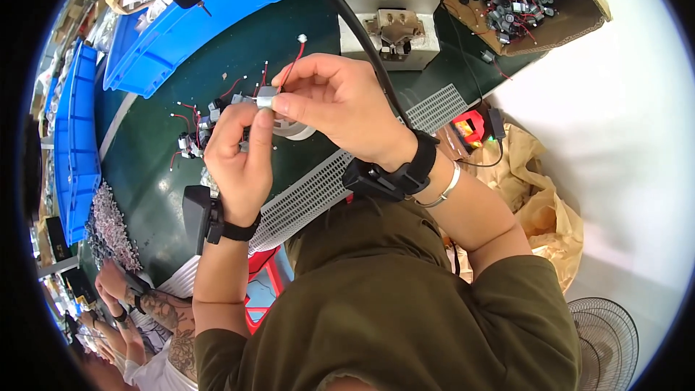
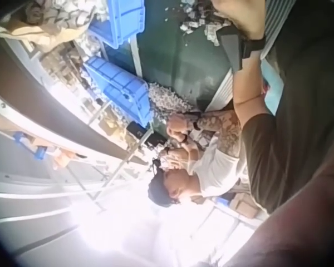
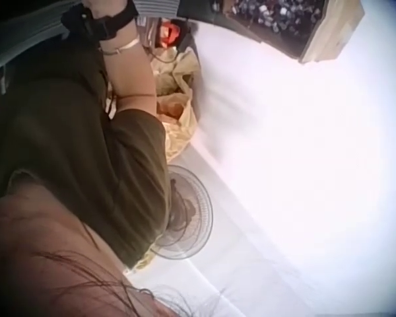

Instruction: Assembling small electronic components on a production line using an electric screwdriver.

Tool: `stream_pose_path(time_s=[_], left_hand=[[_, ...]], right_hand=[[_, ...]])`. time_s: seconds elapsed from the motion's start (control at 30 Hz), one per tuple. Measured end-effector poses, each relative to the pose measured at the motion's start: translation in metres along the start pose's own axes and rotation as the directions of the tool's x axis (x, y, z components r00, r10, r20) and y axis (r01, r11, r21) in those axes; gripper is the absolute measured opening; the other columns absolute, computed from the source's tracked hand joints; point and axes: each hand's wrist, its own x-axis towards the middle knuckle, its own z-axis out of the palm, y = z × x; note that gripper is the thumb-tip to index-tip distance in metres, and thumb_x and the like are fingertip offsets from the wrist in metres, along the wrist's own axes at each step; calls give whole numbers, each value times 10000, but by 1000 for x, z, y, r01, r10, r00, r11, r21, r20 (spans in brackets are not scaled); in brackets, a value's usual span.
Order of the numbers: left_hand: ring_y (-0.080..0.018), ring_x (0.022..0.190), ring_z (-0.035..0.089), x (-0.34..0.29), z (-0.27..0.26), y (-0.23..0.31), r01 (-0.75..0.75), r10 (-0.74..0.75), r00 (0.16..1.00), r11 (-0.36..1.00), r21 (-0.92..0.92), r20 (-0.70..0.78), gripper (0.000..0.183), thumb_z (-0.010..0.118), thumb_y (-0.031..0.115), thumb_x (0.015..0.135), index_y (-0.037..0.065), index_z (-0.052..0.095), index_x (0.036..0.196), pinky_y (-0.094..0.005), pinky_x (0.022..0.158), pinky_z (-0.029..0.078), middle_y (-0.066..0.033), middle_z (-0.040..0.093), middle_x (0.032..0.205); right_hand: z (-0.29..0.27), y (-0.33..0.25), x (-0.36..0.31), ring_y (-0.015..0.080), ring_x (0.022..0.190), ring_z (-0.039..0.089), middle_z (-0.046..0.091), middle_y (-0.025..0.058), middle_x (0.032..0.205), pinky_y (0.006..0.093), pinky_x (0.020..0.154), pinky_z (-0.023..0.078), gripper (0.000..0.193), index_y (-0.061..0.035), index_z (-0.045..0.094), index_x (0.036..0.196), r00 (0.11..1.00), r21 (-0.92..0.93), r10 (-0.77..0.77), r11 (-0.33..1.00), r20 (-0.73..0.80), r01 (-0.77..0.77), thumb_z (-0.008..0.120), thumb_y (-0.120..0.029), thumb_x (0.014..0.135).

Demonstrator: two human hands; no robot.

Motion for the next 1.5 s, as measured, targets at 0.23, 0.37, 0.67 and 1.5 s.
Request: stream_pose_path(time_s=[0.23, 0.37, 0.67, 1.5], left_hand=[[-51, 738, 529, 14, -29, -47, 267, -302, 946, 933, -240, -121, 138, 653, 119, 878, -17, 660, 901, -206, 660, 441, -23, 640, 829], [-59, 741, 535, 5, -23, -42, 264, -280, 959, 942, -209, -47, 130, 652, 109, 878, -17, 657, 907, -202, 659, 437, -34, 638, 858], [-81, 732, 545, 3, -35, -48, 179, -225, 970, 918, -354, -94, 108, 633, 92, 887, -14, 650, 897, -212, 667, 436, -43, 623, 850], [-155, 739, 623, 10, -35, -23, 6, -27, 990, 988, -152, -137, 121, 716, 14, 779, -15, 691, 893, -252, 663, 482, -106, 675, 859]], right_hand=[[2, -18, 12, 115, 791, 615, 622, 57, 866, 241, 724, 511, 202, 11, 594, 992, 990, -559, -103, 818, 94, 138, 646, 28, 797], [2, -21, 22, 165, 676, 592, 604, 80, 781, 280, 603, 477, 203, -9, 609, 935, 948, -863, -84, 397, 306, 314, 686, -34, 749], [1, 0, 28, 251, 724, 577, 598, 84, 808, 330, 633, 466, 173, -31, 622, 898, 913, -870, -124, 274, 390, 409, 691, -77, 746], [79, -128, 112, 136, 648, 563, 570, 93, 787, 244, 533, 462, 281, 20, 533, 965, 802, 42, -498, 856, 329, 515, 672, -146, 785]])
